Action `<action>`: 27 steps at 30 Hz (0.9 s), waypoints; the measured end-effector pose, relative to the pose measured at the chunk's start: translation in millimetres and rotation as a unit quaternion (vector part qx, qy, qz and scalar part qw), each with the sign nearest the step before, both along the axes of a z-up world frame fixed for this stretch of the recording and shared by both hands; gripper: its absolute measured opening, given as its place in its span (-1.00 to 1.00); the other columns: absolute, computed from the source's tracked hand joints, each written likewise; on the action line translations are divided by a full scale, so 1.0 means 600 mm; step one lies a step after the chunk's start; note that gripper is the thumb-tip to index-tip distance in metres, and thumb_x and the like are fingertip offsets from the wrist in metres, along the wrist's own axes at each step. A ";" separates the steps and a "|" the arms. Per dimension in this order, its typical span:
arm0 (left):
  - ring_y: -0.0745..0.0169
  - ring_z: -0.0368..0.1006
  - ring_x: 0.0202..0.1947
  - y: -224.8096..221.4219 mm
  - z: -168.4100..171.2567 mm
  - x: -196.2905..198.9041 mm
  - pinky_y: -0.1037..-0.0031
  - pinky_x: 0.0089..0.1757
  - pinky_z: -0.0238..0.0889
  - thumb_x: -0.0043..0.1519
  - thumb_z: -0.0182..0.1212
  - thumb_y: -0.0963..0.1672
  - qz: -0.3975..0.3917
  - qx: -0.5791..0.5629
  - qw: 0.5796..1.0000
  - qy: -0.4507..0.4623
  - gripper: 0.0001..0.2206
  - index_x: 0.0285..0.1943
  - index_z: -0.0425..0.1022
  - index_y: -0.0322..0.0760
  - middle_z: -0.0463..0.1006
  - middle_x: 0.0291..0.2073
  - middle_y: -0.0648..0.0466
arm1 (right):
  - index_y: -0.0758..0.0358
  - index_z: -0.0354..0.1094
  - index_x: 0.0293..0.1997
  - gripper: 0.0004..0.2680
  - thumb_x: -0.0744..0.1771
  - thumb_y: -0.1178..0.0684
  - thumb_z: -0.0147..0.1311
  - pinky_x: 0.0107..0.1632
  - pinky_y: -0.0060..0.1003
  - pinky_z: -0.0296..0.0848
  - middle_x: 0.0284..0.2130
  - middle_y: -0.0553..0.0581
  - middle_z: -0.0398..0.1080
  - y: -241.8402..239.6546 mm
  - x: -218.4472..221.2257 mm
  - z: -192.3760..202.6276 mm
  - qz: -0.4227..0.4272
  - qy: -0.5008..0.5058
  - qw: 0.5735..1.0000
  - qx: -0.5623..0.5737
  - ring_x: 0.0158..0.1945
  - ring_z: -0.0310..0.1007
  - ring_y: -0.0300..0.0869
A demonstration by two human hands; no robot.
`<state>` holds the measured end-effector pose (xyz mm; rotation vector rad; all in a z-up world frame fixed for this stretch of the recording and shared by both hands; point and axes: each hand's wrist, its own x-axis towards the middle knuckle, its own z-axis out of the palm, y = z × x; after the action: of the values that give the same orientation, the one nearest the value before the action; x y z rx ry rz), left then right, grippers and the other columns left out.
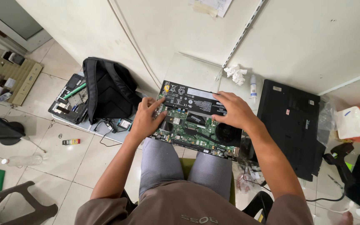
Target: The person uses a screwdriver to remove screws from the laptop's internal components. They then wipe the motherboard with a tissue and proceed to install the battery, securing it with screws.
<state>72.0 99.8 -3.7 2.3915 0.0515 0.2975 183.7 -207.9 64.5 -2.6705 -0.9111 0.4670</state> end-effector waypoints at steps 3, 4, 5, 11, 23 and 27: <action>-0.33 0.27 0.09 -0.008 0.003 0.005 0.07 0.03 0.27 0.20 0.20 -0.10 -0.037 -0.038 0.998 -0.014 -0.59 0.27 0.39 0.00 0.23 0.00 -0.07 | 0.08 0.18 0.32 -0.46 0.21 -0.19 0.17 0.26 -0.01 0.20 0.21 0.18 0.24 -0.012 0.003 -0.024 0.026 -0.081 0.996 0.025 0.31 0.17 0.04; -0.34 0.27 0.12 -0.008 0.004 0.004 0.07 0.00 0.32 0.20 0.19 -0.12 -0.039 -0.075 0.996 -0.006 -0.59 0.27 0.38 -0.04 0.21 0.02 -0.08 | 0.08 0.21 0.30 -0.48 0.21 -0.17 0.19 0.23 -0.02 0.23 0.19 0.19 0.26 -0.014 0.000 -0.023 0.035 -0.107 0.993 0.042 0.29 0.20 0.05; -0.36 0.27 0.14 -0.009 0.004 0.004 0.08 -0.04 0.38 0.20 0.18 -0.15 -0.042 -0.111 0.993 0.002 -0.60 0.27 0.37 -0.07 0.18 0.04 -0.10 | 0.07 0.25 0.28 -0.50 0.21 -0.16 0.20 0.21 -0.02 0.27 0.17 0.20 0.28 -0.016 -0.003 -0.022 0.043 -0.133 0.988 0.060 0.26 0.23 0.06; -0.46 0.30 0.05 -0.014 0.021 -0.003 -0.16 -0.03 0.31 0.24 0.16 -0.15 -0.034 -0.193 0.981 -0.002 -0.62 0.26 0.30 -0.20 0.15 0.08 -0.19 | 0.08 0.38 0.16 -0.59 0.21 -0.12 0.21 0.17 0.00 0.31 0.14 0.22 0.32 -0.018 -0.006 -0.016 0.047 -0.125 0.988 0.080 0.24 0.26 0.08; -0.43 0.38 -0.02 -0.013 0.017 -0.002 -0.14 -0.08 0.34 0.20 0.22 -0.12 -0.021 -0.212 0.977 -0.021 -0.69 0.12 0.38 -0.16 0.21 0.09 -0.12 | 0.05 0.45 0.06 -0.61 0.15 -0.12 0.28 0.16 -0.03 0.32 0.11 0.21 0.37 -0.032 0.004 -0.027 0.038 -0.096 0.990 0.092 0.22 0.29 0.08; -0.40 0.41 -0.05 -0.015 0.015 -0.001 -0.09 -0.09 0.36 0.18 0.25 -0.11 -0.006 -0.209 0.977 -0.029 -0.70 0.08 0.41 -0.13 0.24 0.09 -0.10 | 0.01 0.44 0.06 -0.60 0.15 -0.14 0.28 0.15 -0.05 0.32 0.12 0.16 0.36 -0.033 0.008 -0.041 0.043 -0.107 0.991 0.070 0.22 0.29 0.04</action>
<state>71.4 90.7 5.1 1.9633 0.0649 0.3163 188.7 -227.5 40.1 -2.5960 -1.0807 0.1298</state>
